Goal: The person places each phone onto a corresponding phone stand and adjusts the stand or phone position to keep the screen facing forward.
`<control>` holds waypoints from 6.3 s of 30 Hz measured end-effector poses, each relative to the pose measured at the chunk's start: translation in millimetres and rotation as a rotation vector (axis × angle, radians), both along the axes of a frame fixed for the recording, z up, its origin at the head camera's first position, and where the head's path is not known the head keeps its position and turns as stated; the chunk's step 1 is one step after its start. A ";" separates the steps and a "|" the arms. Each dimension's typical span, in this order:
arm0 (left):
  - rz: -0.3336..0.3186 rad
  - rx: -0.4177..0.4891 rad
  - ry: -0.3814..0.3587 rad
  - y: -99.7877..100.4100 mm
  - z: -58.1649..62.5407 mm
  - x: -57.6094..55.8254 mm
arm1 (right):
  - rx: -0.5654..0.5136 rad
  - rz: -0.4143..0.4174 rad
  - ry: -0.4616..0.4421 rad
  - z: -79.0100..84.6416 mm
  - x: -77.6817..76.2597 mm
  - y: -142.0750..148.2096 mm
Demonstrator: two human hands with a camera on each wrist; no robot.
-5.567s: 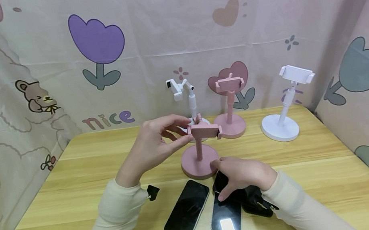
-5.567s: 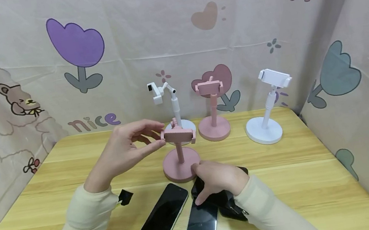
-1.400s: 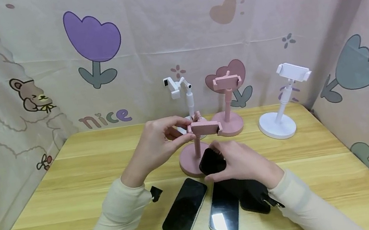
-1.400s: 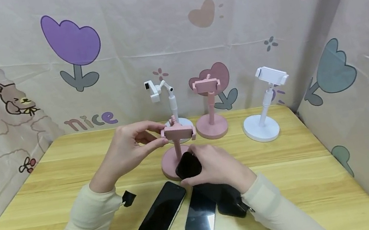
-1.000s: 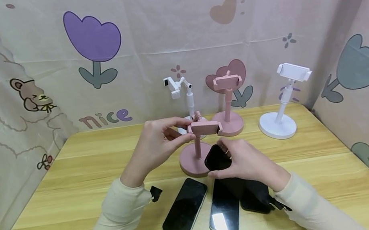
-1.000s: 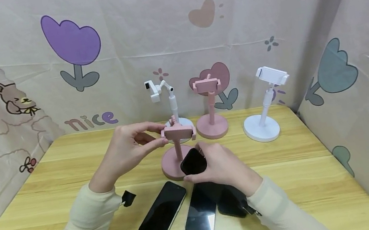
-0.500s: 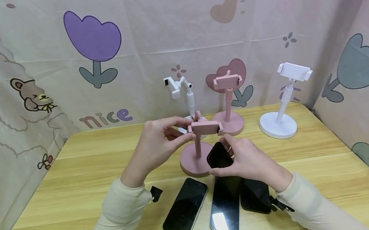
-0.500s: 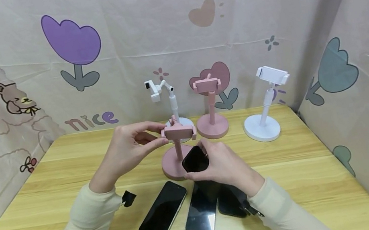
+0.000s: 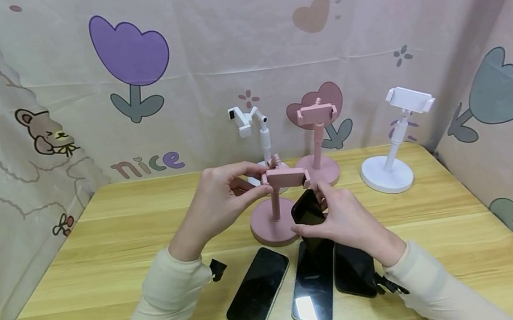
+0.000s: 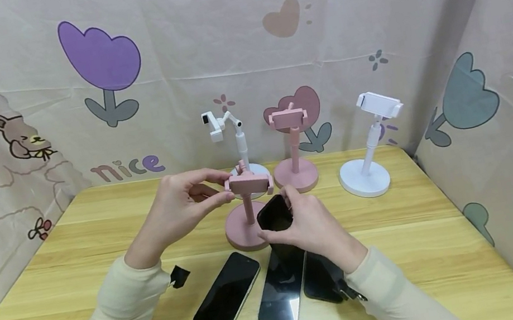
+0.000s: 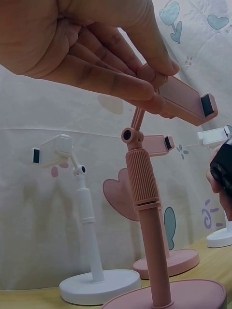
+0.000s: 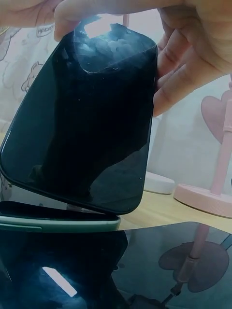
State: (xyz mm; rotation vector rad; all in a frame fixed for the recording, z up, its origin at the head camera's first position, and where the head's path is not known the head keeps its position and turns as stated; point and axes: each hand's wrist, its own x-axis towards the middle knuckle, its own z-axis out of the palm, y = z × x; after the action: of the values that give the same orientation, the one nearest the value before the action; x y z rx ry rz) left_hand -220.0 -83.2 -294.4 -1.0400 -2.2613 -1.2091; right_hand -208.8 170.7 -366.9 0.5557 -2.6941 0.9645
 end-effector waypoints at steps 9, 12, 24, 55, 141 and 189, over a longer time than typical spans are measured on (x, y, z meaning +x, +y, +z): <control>0.015 -0.031 0.018 1.4 1.5 1.3 | -0.050 -0.003 -0.001 -2.1 -3.2 2.8; 0.013 -0.032 0.018 2.2 0.1 0.3 | -0.069 0.002 -0.005 -3.7 -3.7 4.0; 0.017 -0.044 0.021 2.3 0.0 1.8 | -0.085 -0.004 -0.028 -7.4 -5.8 4.9; 0.018 -0.042 0.025 0.2 2.9 2.3 | -0.147 0.027 -0.081 -7.2 -13.5 9.3; 0.035 -0.062 0.001 -0.7 1.6 1.1 | -0.640 0.092 0.196 33.9 9.2 7.2; 0.005 -0.037 0.007 1.5 -0.8 -0.1 | -1.013 0.200 0.333 60.0 16.9 16.8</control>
State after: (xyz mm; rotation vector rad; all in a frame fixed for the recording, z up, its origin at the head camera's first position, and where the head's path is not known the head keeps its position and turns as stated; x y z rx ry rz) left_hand -220.0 -81.7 -295.1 -1.0492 -2.2876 -1.1637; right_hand -192.0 187.5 -306.9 0.6560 -1.5697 1.8695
